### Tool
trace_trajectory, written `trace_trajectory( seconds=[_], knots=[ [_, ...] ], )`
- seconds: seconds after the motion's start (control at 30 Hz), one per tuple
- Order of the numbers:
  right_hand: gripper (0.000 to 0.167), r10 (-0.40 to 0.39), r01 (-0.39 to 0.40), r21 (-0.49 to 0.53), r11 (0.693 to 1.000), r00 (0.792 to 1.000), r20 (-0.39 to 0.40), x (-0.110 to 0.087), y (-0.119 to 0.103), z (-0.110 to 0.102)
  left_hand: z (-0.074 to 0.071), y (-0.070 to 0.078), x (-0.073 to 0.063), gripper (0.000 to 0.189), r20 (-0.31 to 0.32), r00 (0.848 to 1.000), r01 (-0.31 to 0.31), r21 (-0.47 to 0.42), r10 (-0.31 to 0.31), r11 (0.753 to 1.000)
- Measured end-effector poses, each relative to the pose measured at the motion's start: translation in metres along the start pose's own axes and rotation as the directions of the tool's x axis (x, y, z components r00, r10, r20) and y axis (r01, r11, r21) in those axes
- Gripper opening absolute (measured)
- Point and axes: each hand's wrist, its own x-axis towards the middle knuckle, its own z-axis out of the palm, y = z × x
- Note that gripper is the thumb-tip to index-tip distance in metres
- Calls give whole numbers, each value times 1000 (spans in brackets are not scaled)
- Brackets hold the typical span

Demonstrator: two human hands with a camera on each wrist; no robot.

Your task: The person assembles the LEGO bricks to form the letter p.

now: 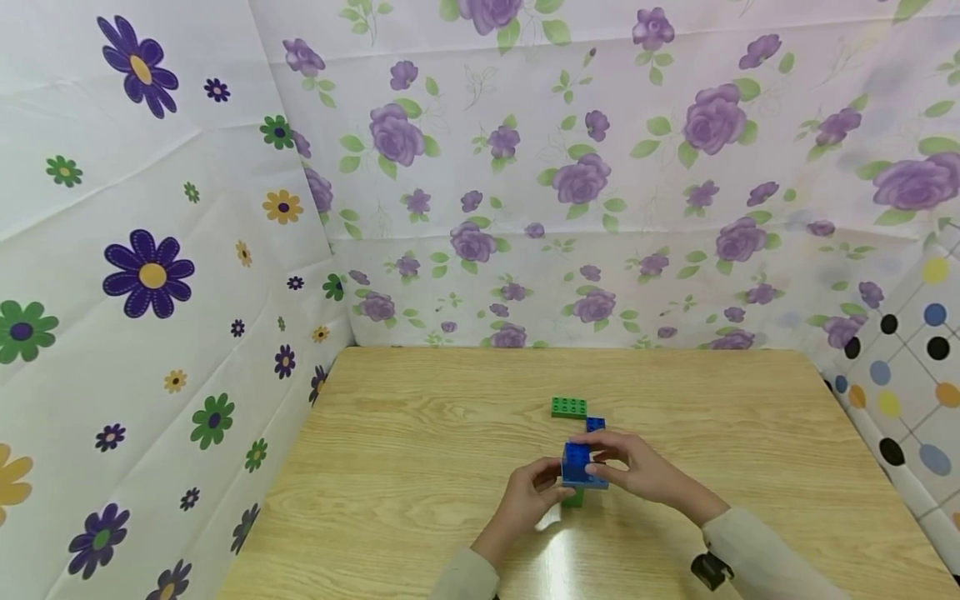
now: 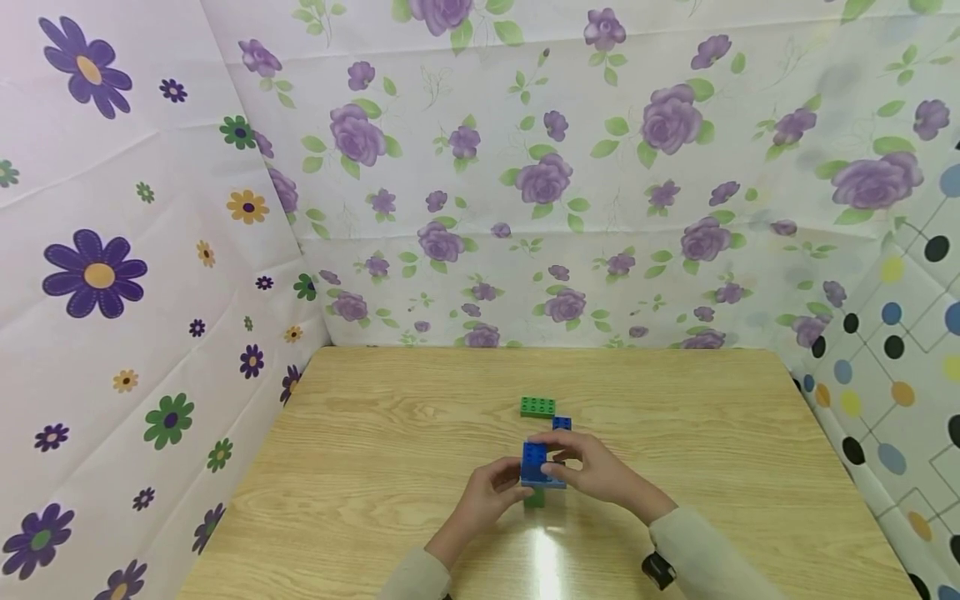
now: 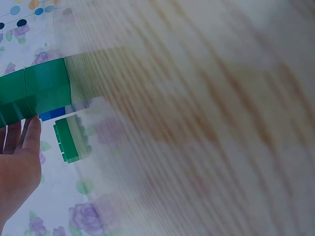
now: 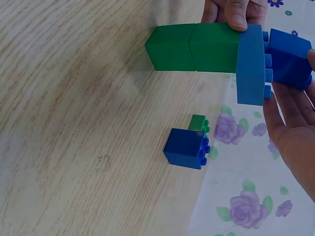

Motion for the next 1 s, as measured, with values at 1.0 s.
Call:
trace_trajectory(
  seconds=[1.0],
  knots=[
    [32, -107, 90, -135, 987, 986, -128, -1, -1, 15, 0, -1, 1, 35, 9, 1000, -19, -22, 19, 1000]
  ],
)
